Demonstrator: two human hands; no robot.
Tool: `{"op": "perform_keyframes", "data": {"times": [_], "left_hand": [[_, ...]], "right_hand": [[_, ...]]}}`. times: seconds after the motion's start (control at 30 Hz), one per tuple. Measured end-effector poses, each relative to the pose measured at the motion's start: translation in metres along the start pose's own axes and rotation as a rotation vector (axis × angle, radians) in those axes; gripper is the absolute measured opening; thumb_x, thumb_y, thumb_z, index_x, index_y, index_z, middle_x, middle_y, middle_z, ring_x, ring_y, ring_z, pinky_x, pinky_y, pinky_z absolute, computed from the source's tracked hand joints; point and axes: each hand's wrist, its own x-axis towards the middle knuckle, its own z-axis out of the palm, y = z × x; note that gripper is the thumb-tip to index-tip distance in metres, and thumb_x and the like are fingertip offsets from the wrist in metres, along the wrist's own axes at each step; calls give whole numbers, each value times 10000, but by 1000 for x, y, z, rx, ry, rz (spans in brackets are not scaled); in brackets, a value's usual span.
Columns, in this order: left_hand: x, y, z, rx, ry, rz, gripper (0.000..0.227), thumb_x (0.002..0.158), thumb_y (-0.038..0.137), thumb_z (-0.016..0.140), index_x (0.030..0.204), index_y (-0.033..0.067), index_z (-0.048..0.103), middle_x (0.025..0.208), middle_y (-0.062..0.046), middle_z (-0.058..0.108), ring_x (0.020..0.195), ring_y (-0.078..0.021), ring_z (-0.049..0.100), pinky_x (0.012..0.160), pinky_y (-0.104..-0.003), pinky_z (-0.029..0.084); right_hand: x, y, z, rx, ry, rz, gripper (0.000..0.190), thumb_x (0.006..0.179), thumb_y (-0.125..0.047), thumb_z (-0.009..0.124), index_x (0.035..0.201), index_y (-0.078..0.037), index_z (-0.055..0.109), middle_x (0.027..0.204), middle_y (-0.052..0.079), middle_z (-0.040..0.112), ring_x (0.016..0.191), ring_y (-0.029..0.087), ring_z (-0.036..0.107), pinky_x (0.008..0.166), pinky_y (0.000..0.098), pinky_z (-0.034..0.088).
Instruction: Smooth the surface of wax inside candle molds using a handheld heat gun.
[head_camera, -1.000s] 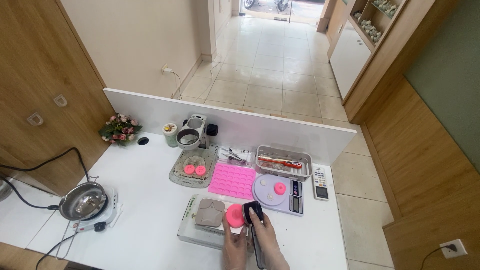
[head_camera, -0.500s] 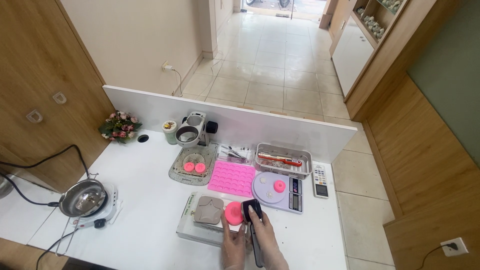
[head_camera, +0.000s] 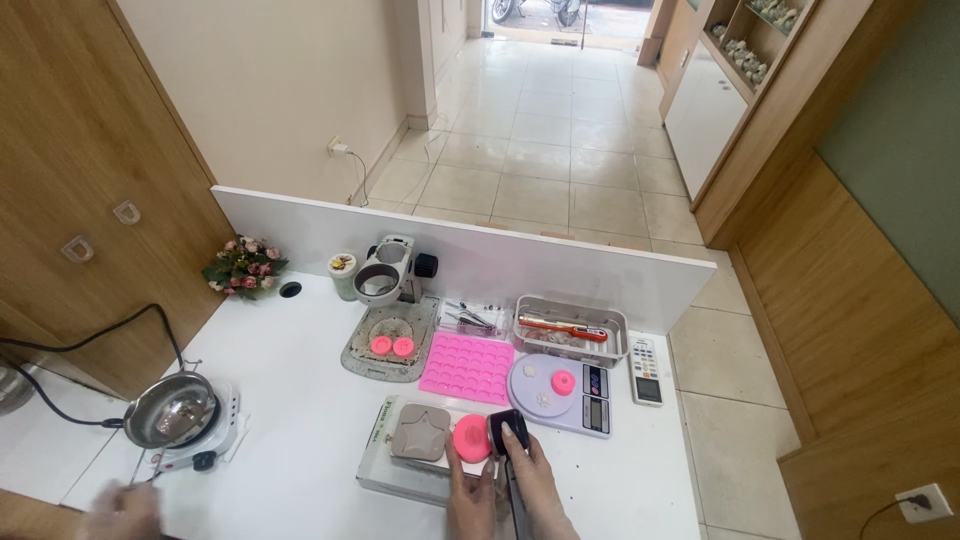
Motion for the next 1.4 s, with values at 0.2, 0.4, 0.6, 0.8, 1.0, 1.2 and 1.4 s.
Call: {"op": "perform_keyframes", "data": {"times": [0.2,0.4,0.6,0.8,1.0,1.2,1.4], "left_hand": [[6,-12,1,23,34,16,966,841,204,762,1597,348,179,728,-84,731,563,-164,674,551,-327,552],[4,-5,1,109,40,-43,976,843,222,768,1602,393,180,674,-113,707,588,-188,684,591,-345,565],[1,3,-4,124,27,-53,963,853,233,748,1603,393,165,668,-112,707,602,-188,704,618,-352,566],[-6,18,-7,158,1,-80,949,872,256,729,1611,401,151,662,-94,673,617,-205,685,638,-361,555],[-16,41,-11,259,-20,-150,939,897,336,713,1613,421,111,672,-73,645,653,-205,679,681,-369,551],[-32,55,-11,201,-20,-137,910,902,309,679,1617,391,123,684,-65,675,651,-205,700,659,-367,548],[-90,73,-16,258,172,85,763,930,237,674,1595,168,305,730,-91,655,649,-187,658,635,-340,542]], "right_hand": [[-5,-4,1,-56,6,12,661,850,-557,703,1263,-41,681,735,80,643,568,151,580,481,284,444],[8,7,-2,19,0,4,619,840,-516,723,1289,-94,665,762,66,635,572,152,565,472,295,431],[-5,-4,0,10,-23,8,606,855,-516,700,1294,-100,657,801,43,657,613,132,596,496,290,458],[-28,-22,4,-26,1,36,591,861,-547,698,1238,-92,689,762,35,609,598,125,564,495,281,428],[-32,-28,5,-16,-9,62,600,858,-542,707,1238,-80,671,730,43,570,558,142,548,478,295,421],[-37,-32,8,-18,-23,32,587,868,-522,683,1235,-65,642,753,40,585,554,143,551,478,307,448],[-42,-37,0,-79,-24,-66,555,890,-522,667,1216,-73,644,754,14,586,577,107,550,486,279,461]]}}
